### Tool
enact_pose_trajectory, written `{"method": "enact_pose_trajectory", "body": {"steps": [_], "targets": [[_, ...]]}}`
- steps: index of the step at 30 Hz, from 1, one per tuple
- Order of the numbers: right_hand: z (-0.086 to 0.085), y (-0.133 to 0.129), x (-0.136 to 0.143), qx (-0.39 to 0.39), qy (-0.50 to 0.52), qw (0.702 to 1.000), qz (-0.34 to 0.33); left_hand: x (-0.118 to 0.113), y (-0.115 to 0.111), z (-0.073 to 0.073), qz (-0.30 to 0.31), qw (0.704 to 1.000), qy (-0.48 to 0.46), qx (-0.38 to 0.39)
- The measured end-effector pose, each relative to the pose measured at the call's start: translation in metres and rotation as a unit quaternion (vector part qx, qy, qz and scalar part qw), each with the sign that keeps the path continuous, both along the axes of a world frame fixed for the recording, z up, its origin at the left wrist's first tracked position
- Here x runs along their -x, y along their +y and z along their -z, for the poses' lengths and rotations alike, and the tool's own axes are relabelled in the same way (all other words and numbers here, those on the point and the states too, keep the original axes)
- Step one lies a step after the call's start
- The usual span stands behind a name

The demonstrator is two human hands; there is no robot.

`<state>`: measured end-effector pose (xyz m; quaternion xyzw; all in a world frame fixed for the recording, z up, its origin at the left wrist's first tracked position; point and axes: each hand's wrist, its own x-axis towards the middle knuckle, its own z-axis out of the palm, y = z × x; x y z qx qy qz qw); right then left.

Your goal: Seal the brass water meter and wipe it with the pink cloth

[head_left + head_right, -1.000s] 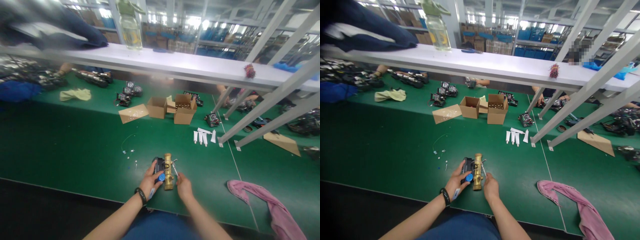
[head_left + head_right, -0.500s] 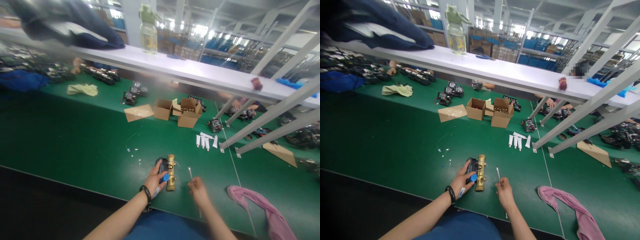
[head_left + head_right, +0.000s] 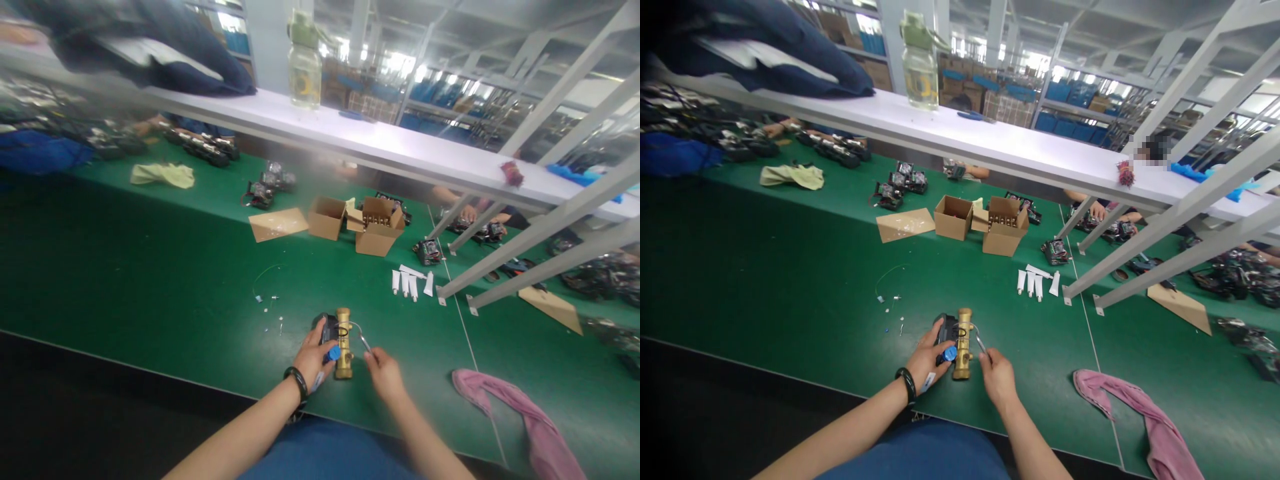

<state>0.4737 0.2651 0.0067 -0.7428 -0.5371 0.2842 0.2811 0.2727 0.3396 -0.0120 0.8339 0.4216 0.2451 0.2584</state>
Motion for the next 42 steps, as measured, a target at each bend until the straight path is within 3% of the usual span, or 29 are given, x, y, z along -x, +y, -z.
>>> {"method": "enact_pose_trajectory", "body": {"steps": [5, 10, 13, 16, 20, 22, 25, 32, 38, 42], "targets": [[0.007, -0.006, -0.018, 0.003, -0.026, 1.0, 0.009, 0.0, 0.0, -0.007, -0.006, 1.0, 0.003, 0.003], [0.035, -0.018, -0.058, 0.089, -0.159, 0.977, 0.109, 0.001, 0.002, -0.007, 0.005, 1.0, 0.003, 0.002], [0.041, -0.019, -0.066, 0.108, -0.192, 0.968, 0.12, 0.003, 0.002, -0.005, 0.003, 1.0, 0.004, 0.009], [0.023, -0.007, -0.042, 0.04, -0.204, 0.975, 0.074, 0.003, 0.002, -0.003, 0.007, 1.0, 0.001, 0.007], [-0.012, 0.018, 0.02, -0.062, -0.083, 0.983, -0.149, 0.003, 0.001, -0.003, 0.015, 1.0, -0.004, 0.003], [-0.022, 0.027, 0.044, -0.074, -0.06, 0.977, -0.189, 0.003, 0.001, -0.001, 0.016, 1.0, -0.001, 0.005], [-0.025, 0.034, 0.06, -0.055, -0.092, 0.978, -0.178, 0.005, 0.001, 0.003, 0.019, 1.0, -0.003, 0.002], [-0.021, 0.039, 0.057, -0.027, -0.129, 0.967, -0.217, 0.023, -0.002, 0.012, 0.007, 0.995, -0.042, 0.085], [-0.015, 0.043, 0.058, -0.004, -0.101, 0.976, -0.192, 0.027, -0.001, 0.018, 0.015, 0.993, -0.051, 0.101], [-0.013, 0.042, 0.06, -0.03, -0.069, 0.978, -0.195, 0.028, -0.001, 0.016, 0.019, 0.994, -0.05, 0.1]]}}
